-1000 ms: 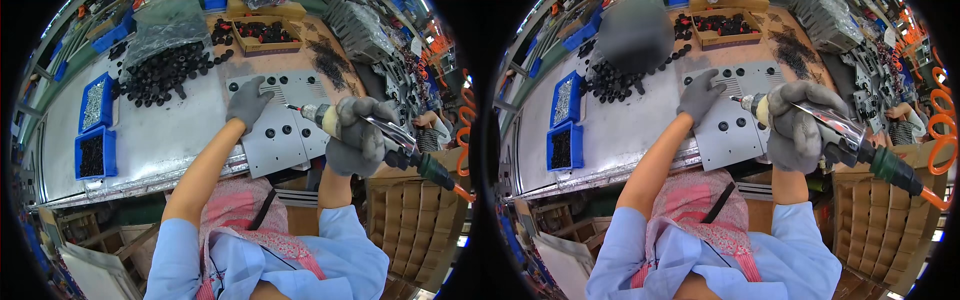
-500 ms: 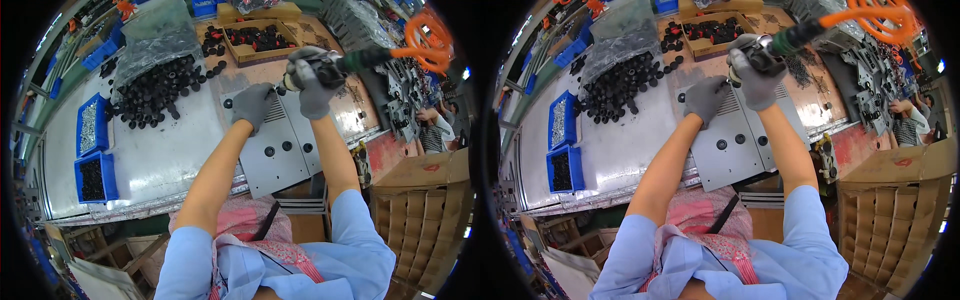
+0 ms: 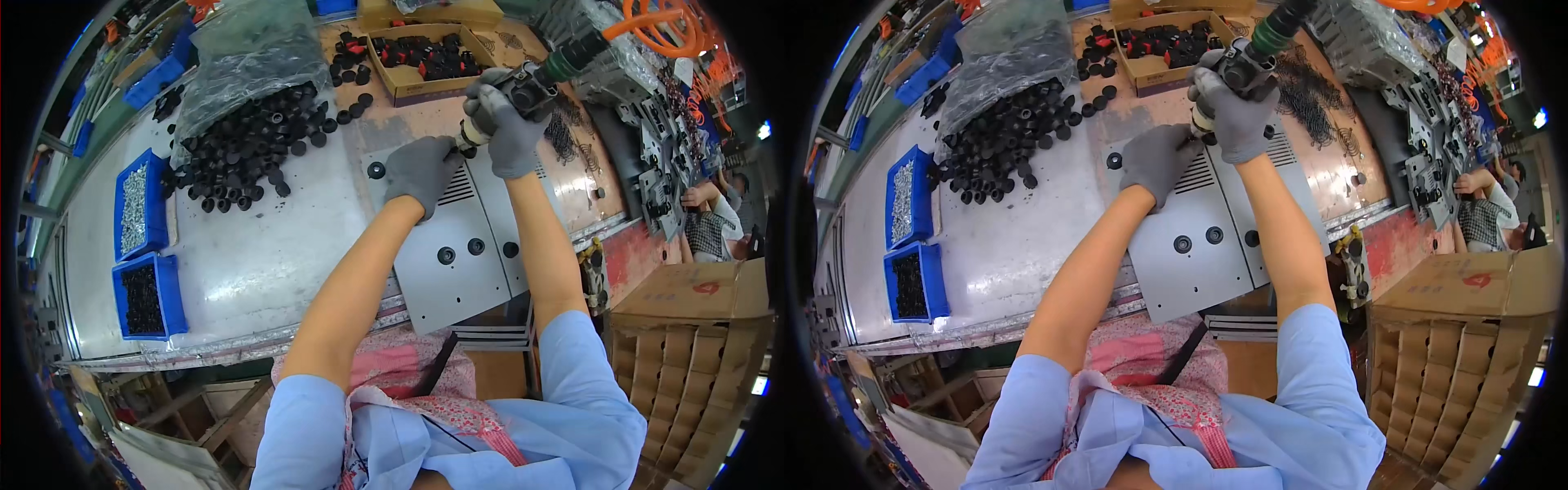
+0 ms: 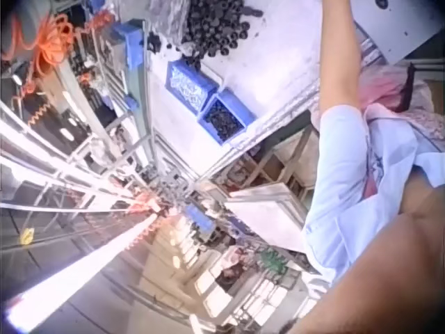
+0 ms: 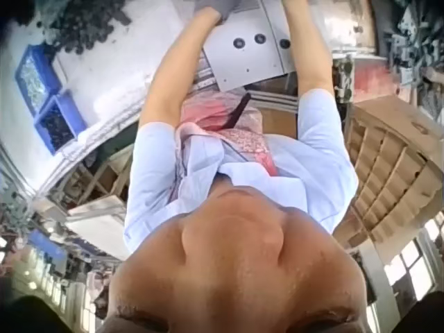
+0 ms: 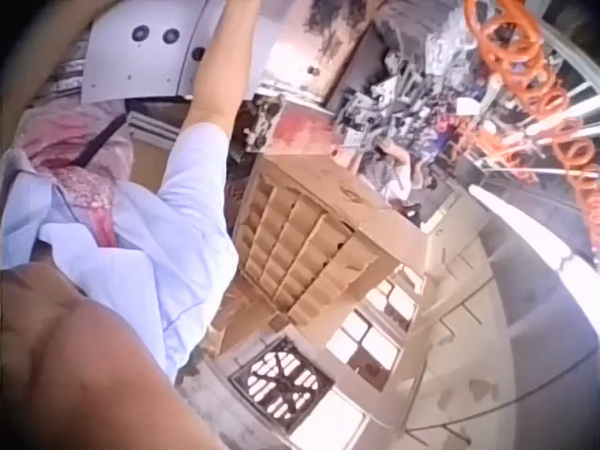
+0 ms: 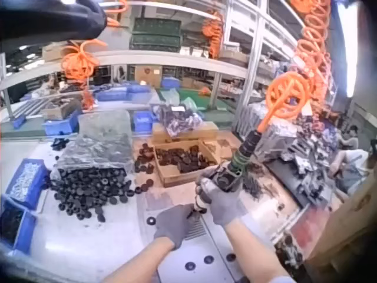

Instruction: The recorder is assembling a metal electronic chassis by installing cooling fans using a pneumatic screwdriver.

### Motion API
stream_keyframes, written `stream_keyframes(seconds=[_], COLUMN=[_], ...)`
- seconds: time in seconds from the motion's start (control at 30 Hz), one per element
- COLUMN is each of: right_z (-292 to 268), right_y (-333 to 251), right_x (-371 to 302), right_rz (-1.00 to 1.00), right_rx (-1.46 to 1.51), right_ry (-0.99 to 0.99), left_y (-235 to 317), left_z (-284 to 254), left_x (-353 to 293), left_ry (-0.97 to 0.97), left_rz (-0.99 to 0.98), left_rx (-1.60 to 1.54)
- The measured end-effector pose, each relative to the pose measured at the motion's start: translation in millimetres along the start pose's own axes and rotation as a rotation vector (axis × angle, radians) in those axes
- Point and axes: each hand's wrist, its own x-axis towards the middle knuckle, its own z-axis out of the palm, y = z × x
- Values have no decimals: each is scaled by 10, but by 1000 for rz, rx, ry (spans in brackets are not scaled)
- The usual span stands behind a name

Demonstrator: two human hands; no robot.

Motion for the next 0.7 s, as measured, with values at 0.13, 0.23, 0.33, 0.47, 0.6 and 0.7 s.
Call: stream_keyframes(seconds=[0.13,0.23,0.33,0.47,0.6,0.7], right_z=[33,71,175,164,36,-53], right_y=[-58,-132,-447,-989,-1328,-1435], right_x=[-6,-11,-253,-709,-1091,-1197], right_rz=[59,36,-60,53,-20,-108], right_rx=[-16,-17,173,131,136,197], right_ry=[1,-11,-3,-111,-186,-186], left_y=[-36,-3,1,-109,-151,-123], left_z=[32,1,-20,-20,-266,-227], left_x=[13,6,19,-4,-51,-361], left_ry=[41,14,30,70,-4,-147], left_rz=[21,2,33,-23,-472,-507], left_rx=[-15,-10,32,-408,-1757,-2056])
